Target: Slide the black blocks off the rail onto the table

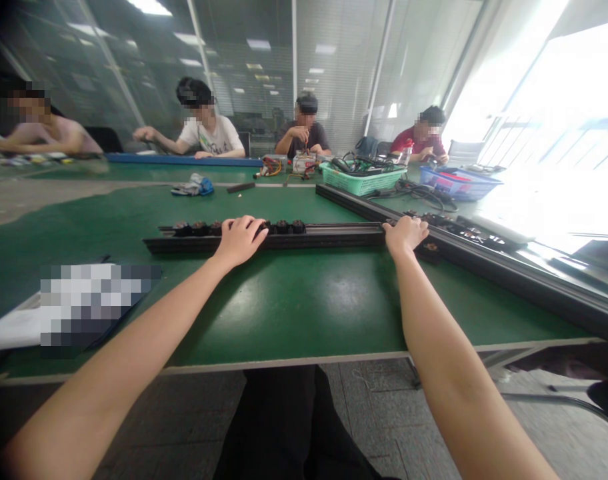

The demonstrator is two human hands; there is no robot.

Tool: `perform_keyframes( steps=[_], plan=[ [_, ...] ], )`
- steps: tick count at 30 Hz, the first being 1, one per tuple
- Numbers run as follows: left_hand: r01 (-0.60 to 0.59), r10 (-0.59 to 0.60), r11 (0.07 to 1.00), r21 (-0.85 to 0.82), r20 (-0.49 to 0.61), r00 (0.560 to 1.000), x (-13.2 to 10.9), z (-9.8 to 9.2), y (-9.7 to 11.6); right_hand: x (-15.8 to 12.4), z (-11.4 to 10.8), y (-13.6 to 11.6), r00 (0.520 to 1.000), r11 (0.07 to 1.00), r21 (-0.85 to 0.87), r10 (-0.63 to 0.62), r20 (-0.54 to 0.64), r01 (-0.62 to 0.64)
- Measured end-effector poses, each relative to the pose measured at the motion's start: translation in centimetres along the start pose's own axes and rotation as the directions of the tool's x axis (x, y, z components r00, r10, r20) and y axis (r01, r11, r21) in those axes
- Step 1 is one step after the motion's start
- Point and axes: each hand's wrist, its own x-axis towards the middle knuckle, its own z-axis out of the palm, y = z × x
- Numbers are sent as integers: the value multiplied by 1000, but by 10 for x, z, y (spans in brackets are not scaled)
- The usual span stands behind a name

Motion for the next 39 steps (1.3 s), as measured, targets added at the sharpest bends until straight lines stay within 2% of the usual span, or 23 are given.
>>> perform_keyframes(
  steps=[13, 19, 24, 27, 32, 39],
  plan=[
    [7, -7, 1000, 14, 6, 1000, 0, -1, 1, 1, -8, 5, 997, 994, -88, 73, 18, -71],
    [6, -6, 1000, 13, 5, 1000, 0, -1, 1, -1, -11, 6, 994, 995, -5, 101, -31, -101],
    [6, -6, 1000, 3, 8, 1000, -1, -1, 1, 4, -11, 13, 996, 997, 3, 82, 36, -82],
    [7, -7, 1000, 3, 6, 1000, 0, -1, 1, 9, -11, 16, 996, 995, 42, 89, 28, -90],
    [4, -4, 1000, 6, -2, 1000, 0, 0, 0, 11, -21, 14, 987, 988, -118, 114, 113, -100],
    [7, -7, 1000, 2, -1, 1000, -1, 0, 0, 7, -37, 5, 972, 956, -291, 102, 212, -37]
  ],
)
